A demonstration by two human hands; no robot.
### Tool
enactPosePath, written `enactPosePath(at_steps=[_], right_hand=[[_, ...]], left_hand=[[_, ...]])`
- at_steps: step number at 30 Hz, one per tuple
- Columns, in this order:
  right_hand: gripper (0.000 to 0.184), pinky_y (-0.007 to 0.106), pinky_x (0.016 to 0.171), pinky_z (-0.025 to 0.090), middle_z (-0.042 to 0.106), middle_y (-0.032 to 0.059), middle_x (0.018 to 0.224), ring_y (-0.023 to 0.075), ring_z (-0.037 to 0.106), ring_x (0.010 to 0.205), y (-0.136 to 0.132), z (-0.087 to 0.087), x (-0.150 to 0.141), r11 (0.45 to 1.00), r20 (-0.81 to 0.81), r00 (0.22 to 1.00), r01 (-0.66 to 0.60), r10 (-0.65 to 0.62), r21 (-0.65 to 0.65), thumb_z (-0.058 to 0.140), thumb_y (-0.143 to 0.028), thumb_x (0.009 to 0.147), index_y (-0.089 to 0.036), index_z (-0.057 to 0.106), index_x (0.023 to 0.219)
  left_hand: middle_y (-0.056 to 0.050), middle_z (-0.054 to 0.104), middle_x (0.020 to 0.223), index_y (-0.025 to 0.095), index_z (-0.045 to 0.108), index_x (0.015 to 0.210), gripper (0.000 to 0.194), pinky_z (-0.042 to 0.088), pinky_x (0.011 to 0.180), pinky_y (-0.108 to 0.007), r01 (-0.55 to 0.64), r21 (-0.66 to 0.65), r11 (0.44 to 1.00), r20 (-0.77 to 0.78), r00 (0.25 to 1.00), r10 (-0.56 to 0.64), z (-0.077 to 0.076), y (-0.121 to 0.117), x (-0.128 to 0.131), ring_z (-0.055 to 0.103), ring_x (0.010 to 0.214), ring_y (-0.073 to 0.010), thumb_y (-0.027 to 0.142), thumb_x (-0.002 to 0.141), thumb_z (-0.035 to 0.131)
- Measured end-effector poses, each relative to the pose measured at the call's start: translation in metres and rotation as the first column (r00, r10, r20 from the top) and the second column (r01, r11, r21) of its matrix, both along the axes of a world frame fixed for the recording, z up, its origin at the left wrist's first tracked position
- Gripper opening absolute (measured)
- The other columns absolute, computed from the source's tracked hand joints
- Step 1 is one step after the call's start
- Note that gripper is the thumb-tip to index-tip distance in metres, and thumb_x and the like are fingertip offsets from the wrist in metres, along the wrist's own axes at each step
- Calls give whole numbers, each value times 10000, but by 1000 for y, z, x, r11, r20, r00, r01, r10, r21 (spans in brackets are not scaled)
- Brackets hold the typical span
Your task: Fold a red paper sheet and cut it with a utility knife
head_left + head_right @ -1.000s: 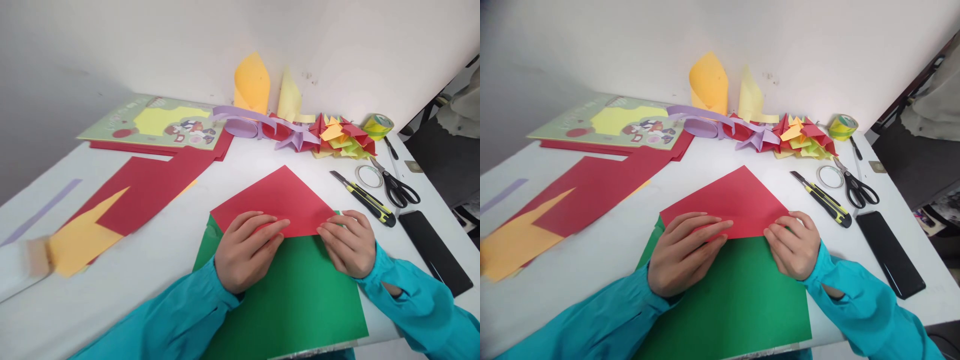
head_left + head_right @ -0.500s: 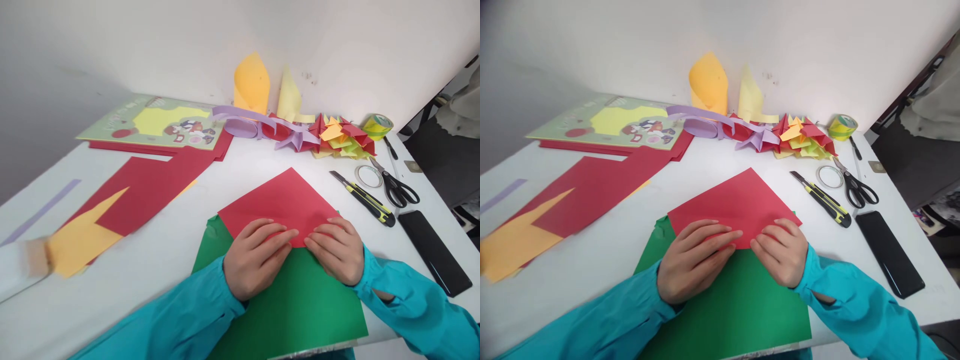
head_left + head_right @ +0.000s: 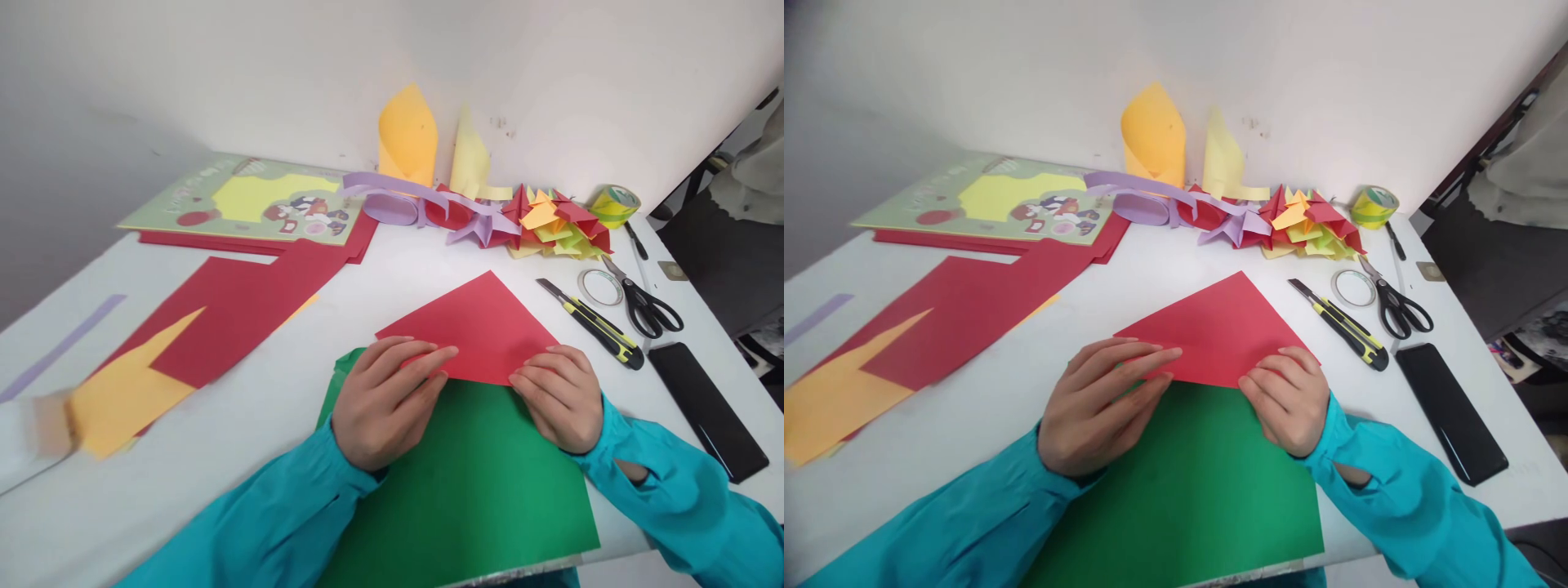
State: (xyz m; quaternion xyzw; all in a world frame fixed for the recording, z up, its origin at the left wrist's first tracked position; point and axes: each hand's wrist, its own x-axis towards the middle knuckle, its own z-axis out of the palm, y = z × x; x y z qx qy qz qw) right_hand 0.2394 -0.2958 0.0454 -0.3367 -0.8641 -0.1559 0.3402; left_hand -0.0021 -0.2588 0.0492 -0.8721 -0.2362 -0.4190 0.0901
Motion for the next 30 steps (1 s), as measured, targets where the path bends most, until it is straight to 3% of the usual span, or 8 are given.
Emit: enactPosePath(at_steps=[24,30], right_hand=[[182,379,769,475,706,53,833,181,611,833,2,2,4,999,-37,999,40,-40,-14,549,-95,813,-158,627,965],[185,365,738,471,700,57,806,182,609,812,6,1,8,999,-67,996,52,-52,-7,573,-82,797,-160,630,954]], left_hand=[[-113,696,957,164,574,823,205,517,671,-419,-156,94,983,95,985,147,4,11,-11,619,823,-248,11,711,654],[-117,698,978,179,589,852,196,517,674,-430,-198,65,978,110,976,190,2,15,-17,624,837,-261,35,727,631]])
